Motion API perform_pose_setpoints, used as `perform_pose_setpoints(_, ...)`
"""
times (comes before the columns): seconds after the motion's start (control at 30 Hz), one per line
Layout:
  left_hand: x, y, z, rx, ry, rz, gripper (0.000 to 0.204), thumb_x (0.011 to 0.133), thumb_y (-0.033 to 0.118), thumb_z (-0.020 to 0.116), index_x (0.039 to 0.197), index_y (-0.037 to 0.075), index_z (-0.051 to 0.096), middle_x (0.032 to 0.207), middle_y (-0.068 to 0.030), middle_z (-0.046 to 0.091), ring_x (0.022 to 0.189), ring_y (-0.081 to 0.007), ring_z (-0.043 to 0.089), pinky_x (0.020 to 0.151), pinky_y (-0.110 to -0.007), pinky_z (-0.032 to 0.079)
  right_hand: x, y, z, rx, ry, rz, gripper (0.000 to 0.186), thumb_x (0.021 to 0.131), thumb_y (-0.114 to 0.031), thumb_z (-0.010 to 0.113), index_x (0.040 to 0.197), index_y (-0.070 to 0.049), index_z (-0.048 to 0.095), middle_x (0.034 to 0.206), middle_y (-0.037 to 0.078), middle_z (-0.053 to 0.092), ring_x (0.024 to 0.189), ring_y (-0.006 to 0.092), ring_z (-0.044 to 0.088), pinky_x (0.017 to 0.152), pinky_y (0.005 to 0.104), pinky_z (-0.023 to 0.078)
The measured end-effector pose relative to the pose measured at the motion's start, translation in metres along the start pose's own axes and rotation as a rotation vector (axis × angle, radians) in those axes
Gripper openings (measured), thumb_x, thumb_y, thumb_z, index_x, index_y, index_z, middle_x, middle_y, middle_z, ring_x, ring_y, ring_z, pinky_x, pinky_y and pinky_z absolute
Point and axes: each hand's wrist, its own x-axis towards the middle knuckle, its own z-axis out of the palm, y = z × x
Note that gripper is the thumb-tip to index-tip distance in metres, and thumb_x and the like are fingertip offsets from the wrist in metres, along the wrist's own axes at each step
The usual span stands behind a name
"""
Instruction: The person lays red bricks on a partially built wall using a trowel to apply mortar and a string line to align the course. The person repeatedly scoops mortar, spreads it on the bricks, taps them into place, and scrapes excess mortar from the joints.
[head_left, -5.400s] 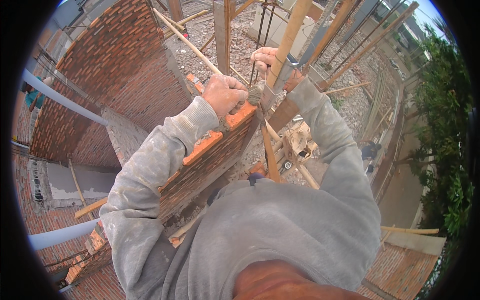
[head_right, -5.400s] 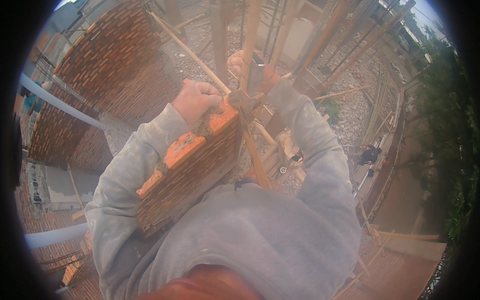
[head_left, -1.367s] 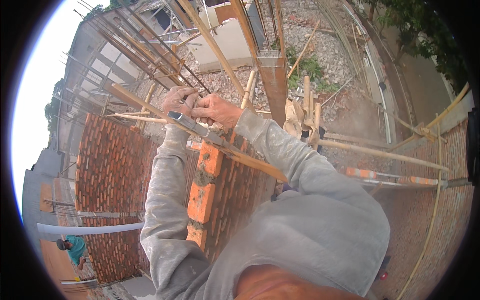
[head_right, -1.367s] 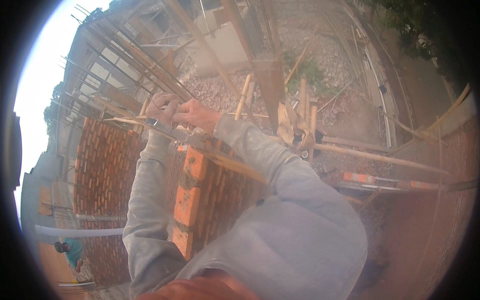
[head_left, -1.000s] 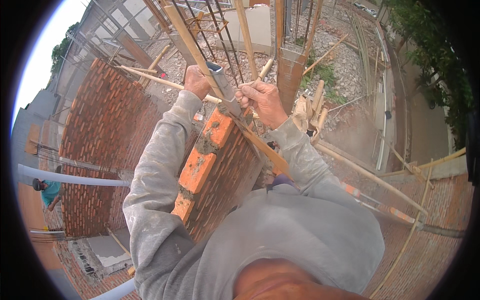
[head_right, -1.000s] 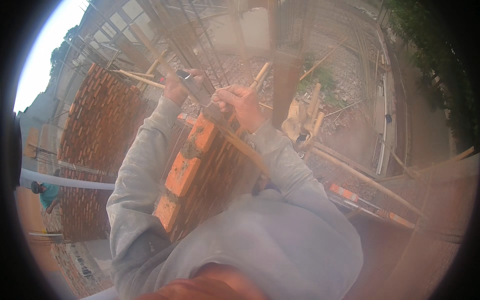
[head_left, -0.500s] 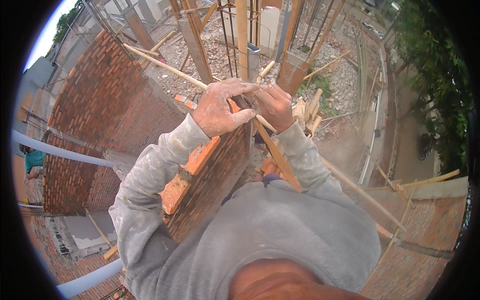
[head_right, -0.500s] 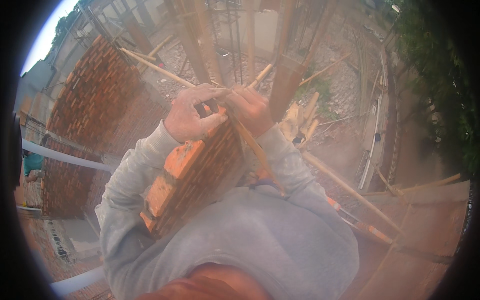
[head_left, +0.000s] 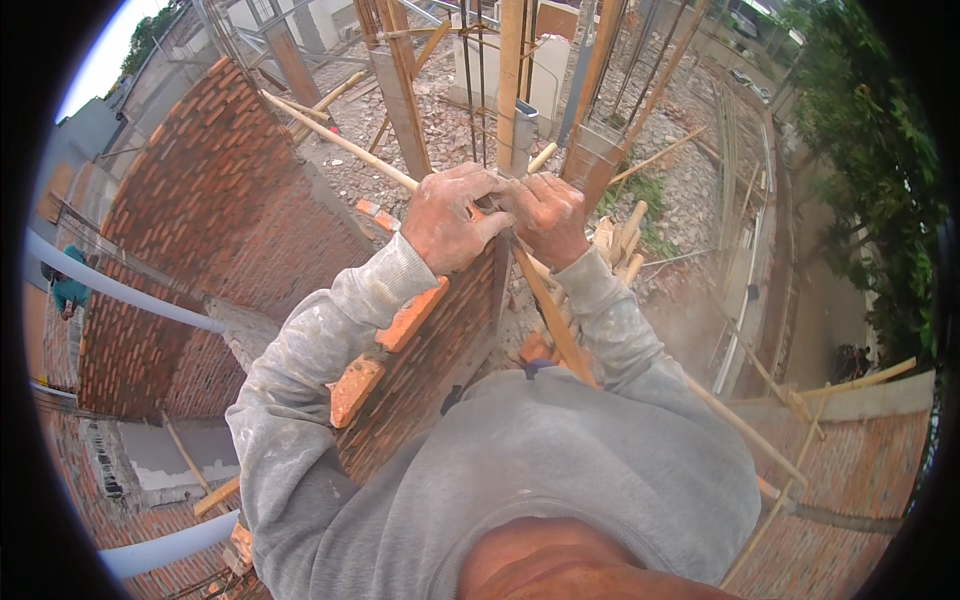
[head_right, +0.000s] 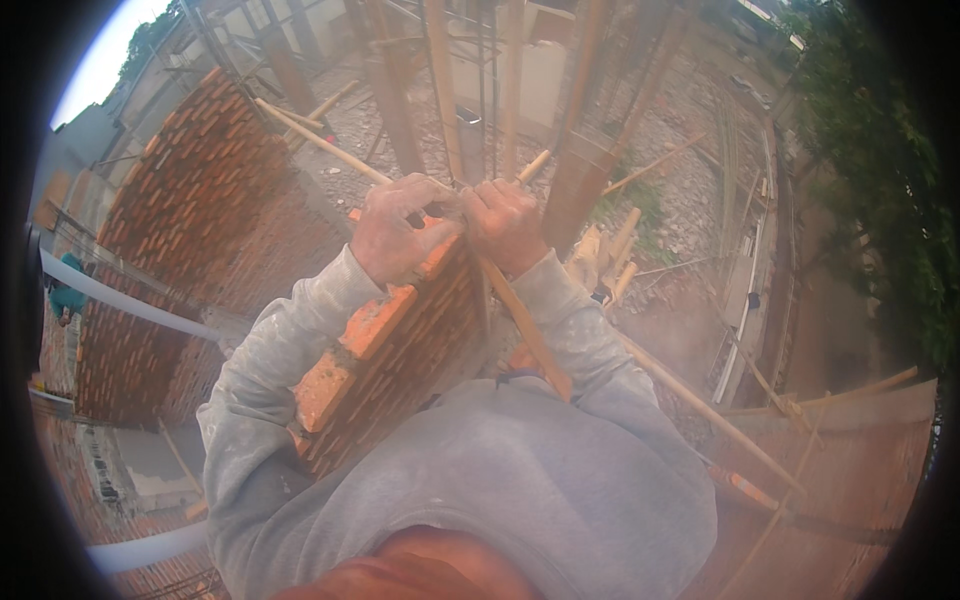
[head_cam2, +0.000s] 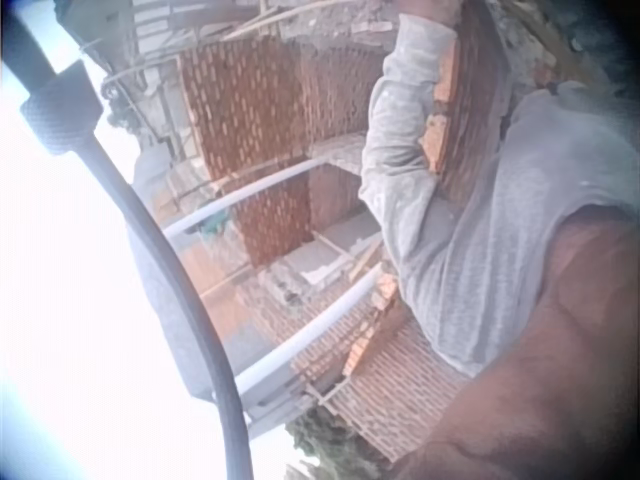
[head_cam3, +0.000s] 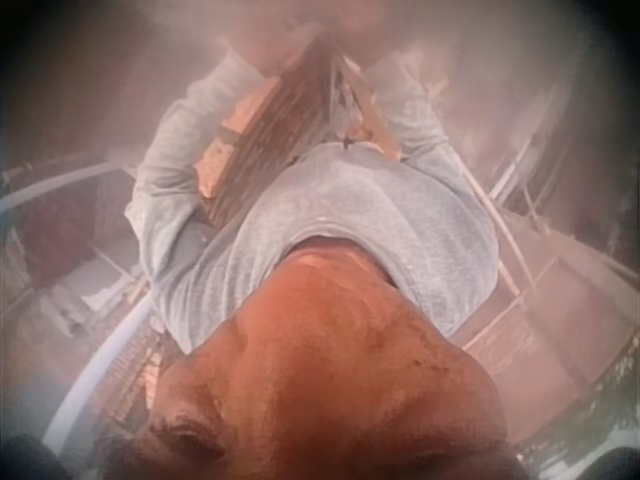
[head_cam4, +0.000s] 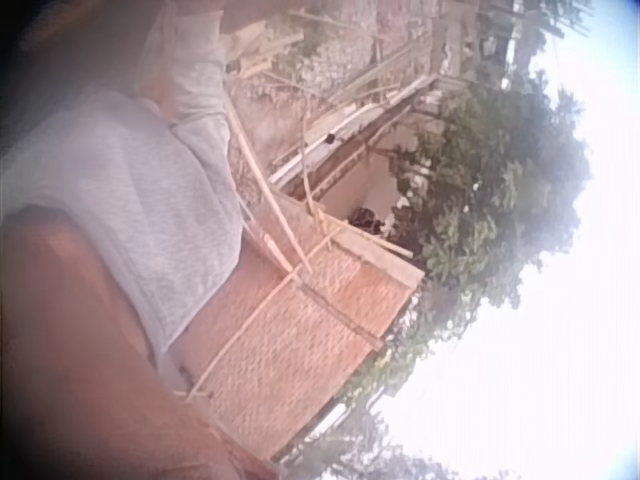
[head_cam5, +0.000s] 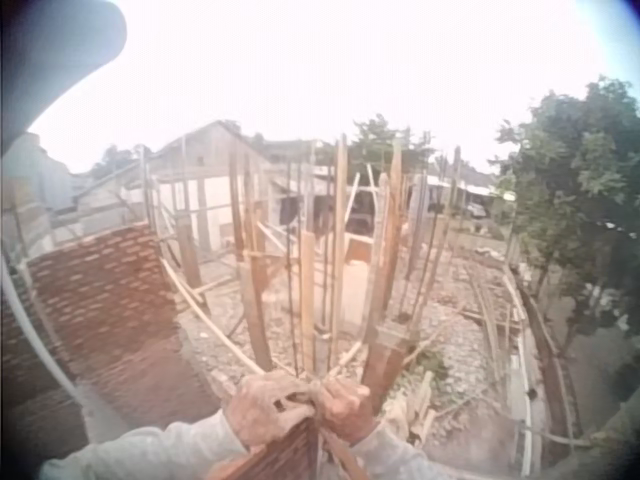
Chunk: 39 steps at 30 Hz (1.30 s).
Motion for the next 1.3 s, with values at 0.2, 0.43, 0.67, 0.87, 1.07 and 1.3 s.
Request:
perform_pose_setpoints(0.2, 0.001, 0.0, 0.006, 0.077, 0.065, 0.044, 0.018, 0.083, 0.003, 0.077, 0.101, 0.003, 0.079, 0.088, -0.0116, 0.076, 0.074, -0.0263, 0.074, 0.07, -0.035, 0.057, 0.003, 0.0, 0.006, 0.025, 0.03, -0.007, 0.014, 0.077, -0.003, 0.07, 0.076, -0.01, 0.058, 0.072, 0.005, 0.053, 0.063, 0.0249, 0.061, 0.053, 0.0391, 0.049)
perform_pose_setpoints(0.43, 0.004, -0.037, -0.003, -0.128, 0.199, -0.429, 0.005, 0.09, 0.003, 0.075, 0.093, 0.0, 0.073, 0.076, -0.0112, 0.076, 0.067, -0.0183, 0.071, 0.065, -0.035, 0.055, 0.0, 0.002, 0.003, 0.03, 0.042, 0.042, 0.013, 0.079, -0.002, 0.07, 0.09, -0.009, 0.069, 0.071, 0.005, 0.055, 0.064, 0.0252, 0.062, 0.055, 0.038, 0.051)
perform_pose_setpoints(0.67, 0.026, -0.074, 0.012, -0.257, 0.17, -0.611, 0.007, 0.093, 0.004, 0.076, 0.094, -0.002, 0.074, 0.077, -0.0062, 0.074, 0.066, -0.0112, 0.068, 0.059, -0.028, 0.054, -0.009, 0.016, -0.002, 0.281, 0.142, 0.222, 0.013, 0.088, 0.0, 0.076, 0.101, -0.004, 0.077, 0.088, 0.011, 0.076, 0.076, 0.0273, 0.075, 0.067, 0.035, 0.059)
perform_pose_setpoints(0.87, 0.065, -0.089, 0.03, -0.357, 0.082, -0.526, 0.005, 0.094, 0.003, 0.076, 0.098, 0.0, 0.076, 0.082, -0.0072, 0.076, 0.073, -0.0102, 0.072, 0.06, -0.025, 0.058, -0.015, 0.048, 0.007, 0.541, 0.08, 0.625, 0.013, 0.094, -0.01, 0.076, 0.105, -0.002, 0.077, 0.092, 0.011, 0.077, 0.078, 0.0228, 0.075, 0.072, 0.0335, 0.058)
perform_pose_setpoints(1.07, 0.091, -0.105, 0.049, -0.337, -0.041, -0.383, 0.01, 0.087, 0.008, 0.082, 0.093, 0.001, 0.08, 0.084, -0.0039, 0.078, 0.071, -0.0094, 0.07, 0.063, -0.028, 0.057, 0.007, 0.073, 0.034, 0.877, 0.082, 0.867, 0.019, 0.097, -0.014, 0.075, 0.11, -0.002, 0.079, 0.094, 0.008, 0.077, 0.083, 0.0159, 0.072, 0.075, 0.0319, 0.056)
perform_pose_setpoints(1.3, 0.108, -0.125, 0.06, -0.432, -0.308, -0.263, 0.014, 0.083, 0.012, 0.088, 0.088, 0.004, 0.078, 0.084, -0.0044, 0.078, 0.079, -0.0156, 0.074, 0.069, -0.032, 0.059, 0.011, 0.083, 0.015, 0.98, 0.016, 0.871, 0.018, 0.098, -0.012, 0.074, 0.108, 0.001, 0.08, 0.092, 0.006, 0.075, 0.077, 0.0122, 0.066, 0.07, 0.0295, 0.053)
